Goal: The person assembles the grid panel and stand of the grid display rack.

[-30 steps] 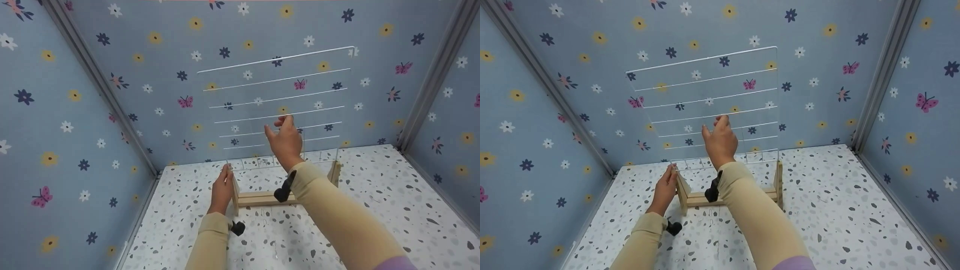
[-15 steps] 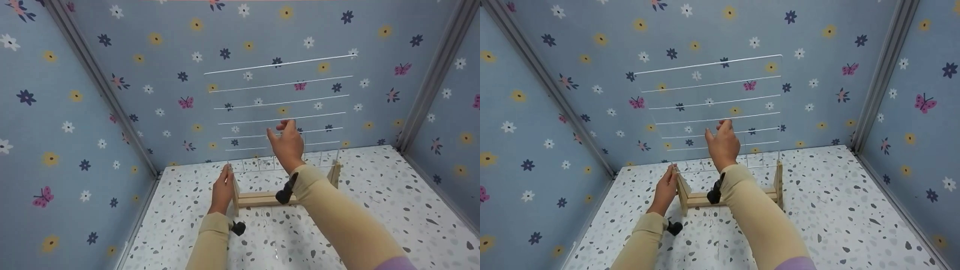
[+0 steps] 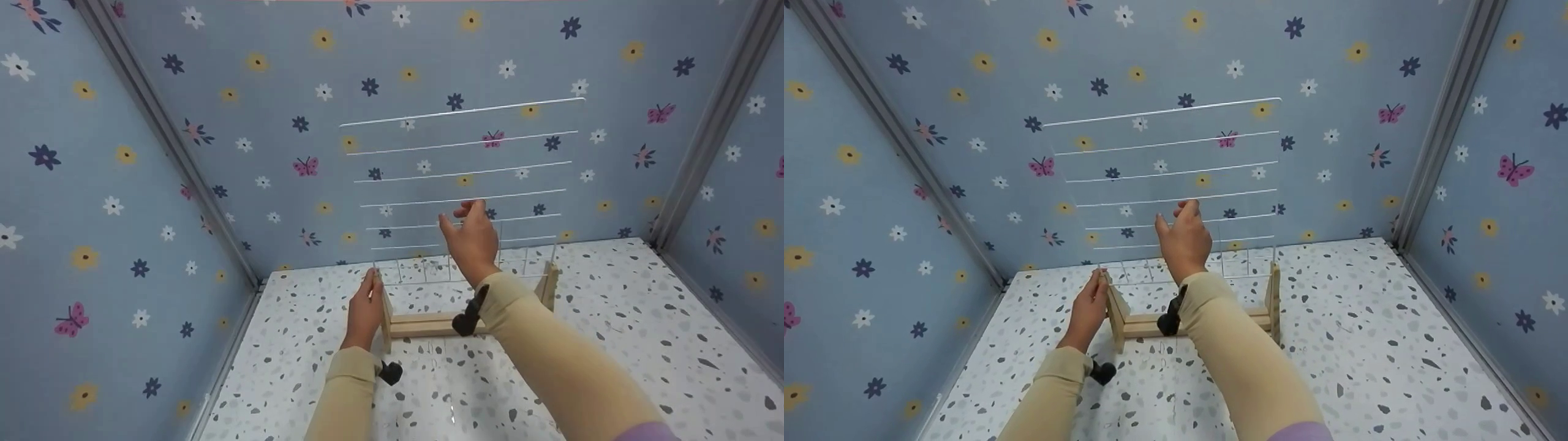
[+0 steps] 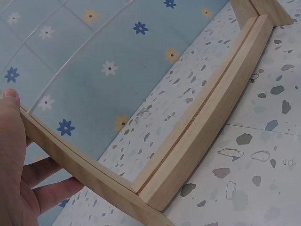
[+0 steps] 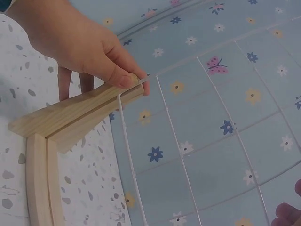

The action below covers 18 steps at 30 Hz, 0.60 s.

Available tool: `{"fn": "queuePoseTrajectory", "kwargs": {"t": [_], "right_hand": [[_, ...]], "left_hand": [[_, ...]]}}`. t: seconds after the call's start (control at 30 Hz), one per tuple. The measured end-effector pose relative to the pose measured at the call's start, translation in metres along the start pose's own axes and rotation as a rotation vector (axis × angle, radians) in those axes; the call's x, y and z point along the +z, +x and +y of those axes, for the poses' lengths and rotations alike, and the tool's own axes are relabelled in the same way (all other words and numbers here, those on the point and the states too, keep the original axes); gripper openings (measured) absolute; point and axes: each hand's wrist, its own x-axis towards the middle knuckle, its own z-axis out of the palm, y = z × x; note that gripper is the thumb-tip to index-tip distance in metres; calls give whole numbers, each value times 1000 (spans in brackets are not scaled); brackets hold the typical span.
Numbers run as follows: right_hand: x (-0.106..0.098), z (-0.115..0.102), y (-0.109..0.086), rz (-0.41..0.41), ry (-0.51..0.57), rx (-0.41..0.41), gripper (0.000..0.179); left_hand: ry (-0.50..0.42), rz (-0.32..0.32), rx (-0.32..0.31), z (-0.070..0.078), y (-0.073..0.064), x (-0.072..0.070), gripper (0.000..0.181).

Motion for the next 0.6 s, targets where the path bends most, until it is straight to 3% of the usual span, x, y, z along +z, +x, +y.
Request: {"fn": "queuePoseTrajectory", "kwargs": {"t": [0.33,0.6], "right_hand": [[1,5,-4,-13,7,19,46],[3,7,-5,-23,15,40,50]], "left_hand": [[9,15,-8,0,1,2,50],[8,25,25,-3,1,2,49]]}}
